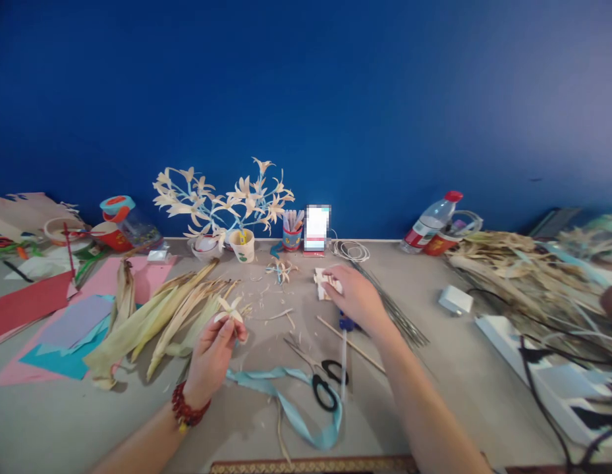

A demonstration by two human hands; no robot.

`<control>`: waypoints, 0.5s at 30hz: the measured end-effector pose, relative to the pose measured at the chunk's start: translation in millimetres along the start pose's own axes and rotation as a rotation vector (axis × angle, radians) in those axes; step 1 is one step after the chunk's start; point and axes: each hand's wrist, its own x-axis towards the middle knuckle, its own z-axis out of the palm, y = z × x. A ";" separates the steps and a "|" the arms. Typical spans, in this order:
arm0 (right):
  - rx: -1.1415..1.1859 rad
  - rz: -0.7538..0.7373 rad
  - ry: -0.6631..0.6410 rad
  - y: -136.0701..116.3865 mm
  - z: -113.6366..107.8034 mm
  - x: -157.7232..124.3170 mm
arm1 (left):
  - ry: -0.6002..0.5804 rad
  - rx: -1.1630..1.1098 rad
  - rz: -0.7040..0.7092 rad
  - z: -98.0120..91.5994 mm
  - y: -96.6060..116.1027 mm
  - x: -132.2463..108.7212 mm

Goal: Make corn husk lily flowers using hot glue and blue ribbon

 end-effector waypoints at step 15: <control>-0.280 0.085 -0.090 66.5 35.5 -89.7 | -0.299 -0.036 0.007 4.1 9.5 -9.7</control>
